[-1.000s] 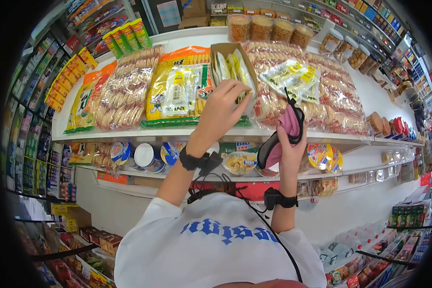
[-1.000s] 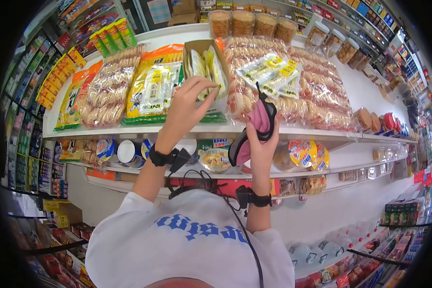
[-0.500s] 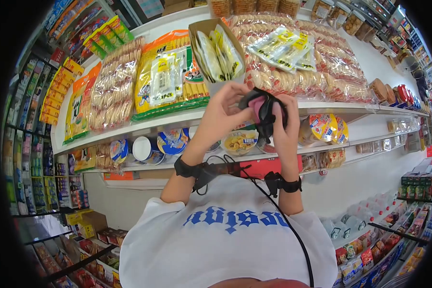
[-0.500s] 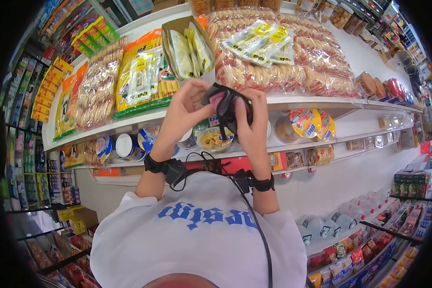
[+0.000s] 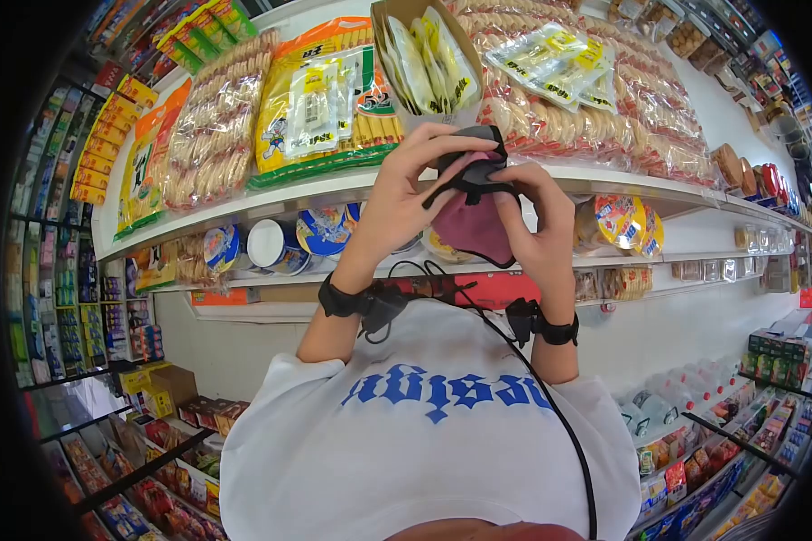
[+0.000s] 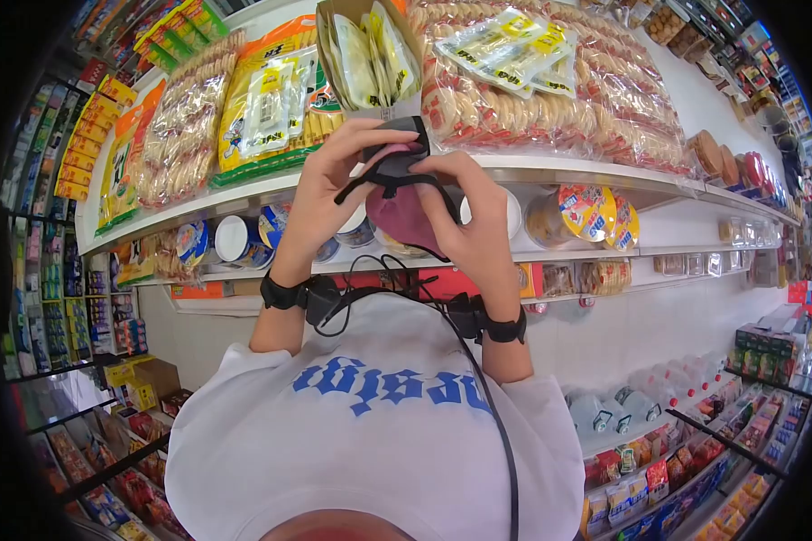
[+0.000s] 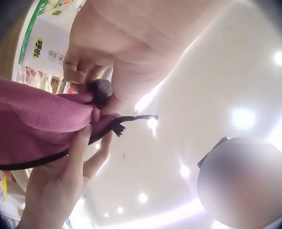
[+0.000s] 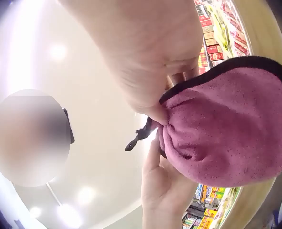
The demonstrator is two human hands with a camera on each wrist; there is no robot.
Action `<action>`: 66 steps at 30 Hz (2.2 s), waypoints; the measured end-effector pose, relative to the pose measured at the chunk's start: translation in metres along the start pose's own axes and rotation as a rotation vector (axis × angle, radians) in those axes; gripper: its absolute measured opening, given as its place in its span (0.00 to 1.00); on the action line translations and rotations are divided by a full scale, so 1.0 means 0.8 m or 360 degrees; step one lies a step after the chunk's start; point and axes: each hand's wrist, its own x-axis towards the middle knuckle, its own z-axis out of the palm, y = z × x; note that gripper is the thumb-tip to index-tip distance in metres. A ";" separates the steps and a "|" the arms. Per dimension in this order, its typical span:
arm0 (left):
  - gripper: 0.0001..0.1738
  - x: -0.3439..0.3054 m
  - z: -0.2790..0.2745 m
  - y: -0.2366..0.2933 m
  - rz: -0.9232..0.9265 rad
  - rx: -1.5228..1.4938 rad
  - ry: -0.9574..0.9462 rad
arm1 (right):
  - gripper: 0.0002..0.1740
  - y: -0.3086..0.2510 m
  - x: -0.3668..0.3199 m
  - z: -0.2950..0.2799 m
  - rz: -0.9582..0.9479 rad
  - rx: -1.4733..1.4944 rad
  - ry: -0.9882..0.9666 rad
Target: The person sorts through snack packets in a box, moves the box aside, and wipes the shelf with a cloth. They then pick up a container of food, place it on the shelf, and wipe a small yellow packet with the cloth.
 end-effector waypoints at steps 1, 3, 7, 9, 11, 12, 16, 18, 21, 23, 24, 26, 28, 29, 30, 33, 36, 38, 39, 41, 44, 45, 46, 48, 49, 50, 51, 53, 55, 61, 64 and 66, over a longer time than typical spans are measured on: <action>0.30 -0.001 0.002 0.003 -0.0065 -0.0052 -0.0002 | 0.23 -0.001 -0.001 0.002 0.0024 0.0042 0.0032; 0.29 -0.003 0.008 0.009 -0.0196 -0.0157 -0.0006 | 0.25 -0.016 0.001 0.010 0.0048 0.0069 0.0156; 0.30 -0.001 0.012 0.020 -0.0201 -0.0330 0.0088 | 0.32 -0.025 0.003 -0.005 0.0036 -0.0100 -0.0047; 0.28 -0.005 0.006 0.017 -0.0293 -0.0438 0.0003 | 0.35 -0.016 0.000 -0.005 -0.0070 -0.0170 0.0021; 0.26 -0.006 0.004 0.019 -0.0343 -0.0656 -0.0008 | 0.34 -0.006 -0.002 -0.006 -0.0243 -0.0227 0.0169; 0.25 -0.008 0.000 0.022 -0.0449 -0.0724 0.0048 | 0.35 -0.019 -0.002 -0.004 -0.0123 -0.0176 0.0243; 0.24 -0.008 -0.008 0.017 -0.0481 -0.0625 0.0149 | 0.33 -0.017 -0.012 -0.009 -0.0165 -0.0285 0.0497; 0.24 -0.014 -0.010 0.018 -0.0524 -0.0300 0.0157 | 0.27 -0.012 -0.011 -0.013 -0.0191 -0.0316 0.0490; 0.24 -0.021 -0.017 0.021 -0.0643 0.0193 0.0128 | 0.21 -0.015 -0.019 -0.013 -0.0065 -0.0064 0.0539; 0.25 -0.028 -0.020 0.017 -0.0650 0.0235 0.0090 | 0.18 -0.020 -0.026 -0.012 0.0081 0.0210 0.0577; 0.25 -0.029 -0.024 0.009 -0.0603 0.0115 0.0065 | 0.19 -0.016 -0.025 -0.011 -0.0058 0.0440 0.0496; 0.24 -0.029 -0.028 0.000 -0.0427 -0.0071 0.0055 | 0.19 -0.018 -0.030 -0.020 -0.0039 0.0530 0.0148; 0.20 -0.027 -0.020 0.007 -0.0362 -0.0086 0.0287 | 0.19 -0.036 -0.028 -0.021 0.0074 0.0585 -0.0090; 0.19 -0.026 -0.017 0.009 -0.0321 -0.0093 0.0400 | 0.19 -0.036 -0.029 -0.019 0.0037 0.0625 -0.0181; 0.20 -0.028 -0.019 0.010 -0.0330 -0.0111 0.0349 | 0.19 -0.034 -0.028 -0.017 -0.0003 0.0663 -0.0271; 0.26 -0.028 0.000 0.020 -0.0183 -0.0443 0.0299 | 0.18 -0.036 -0.017 0.005 -0.0165 0.0460 -0.0100; 0.40 -0.031 0.007 0.033 -0.0166 -0.0623 0.0083 | 0.17 -0.032 -0.004 0.019 -0.0094 0.0342 0.0090; 0.48 -0.029 0.005 0.039 -0.0131 -0.0726 -0.0008 | 0.17 -0.034 -0.006 0.021 0.0247 0.0573 0.0147; 0.49 -0.028 0.004 0.038 -0.0161 -0.0634 0.0036 | 0.17 -0.037 -0.010 0.023 0.0524 0.0799 0.0167; 0.50 -0.026 0.004 0.037 -0.0224 -0.0451 0.0129 | 0.20 -0.030 -0.012 0.019 0.0616 0.0740 0.0101; 0.52 -0.031 0.003 0.035 -0.0333 -0.0124 0.0026 | 0.24 -0.019 -0.009 0.021 0.0546 0.0681 0.0340; 0.52 -0.033 0.002 0.035 -0.0361 0.0033 -0.0068 | 0.25 -0.017 -0.008 0.022 0.0475 0.0685 0.0426; 0.44 -0.033 0.009 0.029 -0.0353 0.0100 -0.0013 | 0.25 -0.016 -0.006 0.022 0.0405 0.0688 0.0510; 0.35 -0.035 0.002 0.014 -0.0394 0.0045 -0.0043 | 0.32 -0.018 -0.004 0.016 0.0355 0.0652 0.0568; 0.30 -0.033 0.000 0.011 -0.0417 0.0017 -0.0060 | 0.35 -0.023 -0.002 0.011 0.0407 0.0705 0.0481; 0.18 -0.034 0.000 0.015 -0.0487 -0.0113 0.0099 | 0.37 -0.031 0.002 0.006 0.0458 0.0757 0.0394; 0.17 -0.032 -0.002 0.017 -0.0412 -0.0274 0.0127 | 0.40 -0.035 0.004 0.002 0.0510 0.0808 0.0305; 0.16 -0.032 -0.008 0.021 -0.0262 -0.0595 0.0188 | 0.40 -0.025 -0.004 -0.003 0.0556 0.0762 0.0004; 0.19 -0.033 -0.003 0.024 -0.0236 -0.0609 0.0269 | 0.37 -0.027 -0.009 -0.007 0.0574 0.0580 -0.0443; 0.15 -0.033 -0.007 0.020 -0.0520 -0.0208 0.0581 | 0.12 -0.016 -0.014 0.009 0.0243 0.0021 0.0064; 0.25 -0.049 -0.025 -0.002 -0.0919 -0.0219 0.0105 | 0.16 -0.018 -0.024 0.000 0.0602 -0.0217 0.0570; 0.34 -0.050 -0.020 -0.012 -0.1179 -0.0713 -0.0212 | 0.17 -0.026 -0.032 0.000 0.0577 -0.0102 0.0606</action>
